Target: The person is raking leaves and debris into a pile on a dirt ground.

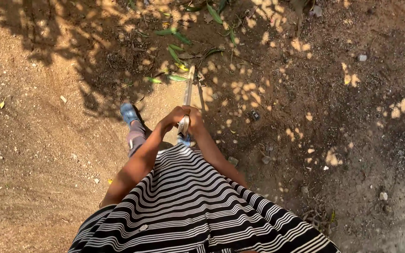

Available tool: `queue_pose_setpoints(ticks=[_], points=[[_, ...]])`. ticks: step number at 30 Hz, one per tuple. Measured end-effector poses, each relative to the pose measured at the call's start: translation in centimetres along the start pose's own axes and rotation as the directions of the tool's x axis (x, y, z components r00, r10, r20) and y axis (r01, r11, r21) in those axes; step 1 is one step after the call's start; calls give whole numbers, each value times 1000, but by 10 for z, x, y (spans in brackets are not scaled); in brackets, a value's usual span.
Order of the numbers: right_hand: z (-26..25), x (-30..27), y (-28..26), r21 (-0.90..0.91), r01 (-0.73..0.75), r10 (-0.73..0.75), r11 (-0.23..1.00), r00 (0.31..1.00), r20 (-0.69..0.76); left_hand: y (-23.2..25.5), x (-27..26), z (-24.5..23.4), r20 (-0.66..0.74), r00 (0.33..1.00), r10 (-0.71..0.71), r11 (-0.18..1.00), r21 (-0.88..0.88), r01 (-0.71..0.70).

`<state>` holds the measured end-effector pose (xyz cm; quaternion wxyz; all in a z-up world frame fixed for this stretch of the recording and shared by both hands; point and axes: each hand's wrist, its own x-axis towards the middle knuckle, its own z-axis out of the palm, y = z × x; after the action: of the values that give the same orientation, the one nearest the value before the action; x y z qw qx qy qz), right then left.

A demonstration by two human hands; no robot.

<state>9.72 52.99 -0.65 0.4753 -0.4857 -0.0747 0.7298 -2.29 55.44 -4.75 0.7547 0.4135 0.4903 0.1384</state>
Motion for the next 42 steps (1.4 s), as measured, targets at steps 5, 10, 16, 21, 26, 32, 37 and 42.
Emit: queue_pose_setpoints(ticks=[5, 10, 16, 21, 26, 32, 37, 42], points=[[3, 71, 12, 249, -184, 196, 951, 980, -21, 69, 3, -51, 196, 968, 155, 986, 35, -165], [97, 108, -4, 269, -41, 60, 962, 996, -65, 81, 53, -136, 151, 988, -30, 993, 119, 11], [150, 202, 14, 242, 183, -184, 953, 983, -20, 53, 147, -241, 242, 963, 119, 973, 163, -162], [240, 189, -27, 166, 254, -270, 953, 960, 77, 154, 102, -282, 207, 955, 212, 974, 40, -225], [262, 245, -29, 45, 283, -283, 958, 959, -15, 190, 100, -320, -39, 997, -62, 996, 57, 64], [330, 309, -70, 21, 38, -29, 999, 951, -307, 189, 155, -384, -25, 995, 95, 990, -100, -97], [346, 407, -84, 9, 14, -10, 1000, 926, -378, 248, 181, -435, -47, 992, 121, 976, -176, -127], [382, 477, -144, -3, 44, -43, 999, 965, -257, 317, 224, -482, -104, 992, 65, 987, -143, -80]])
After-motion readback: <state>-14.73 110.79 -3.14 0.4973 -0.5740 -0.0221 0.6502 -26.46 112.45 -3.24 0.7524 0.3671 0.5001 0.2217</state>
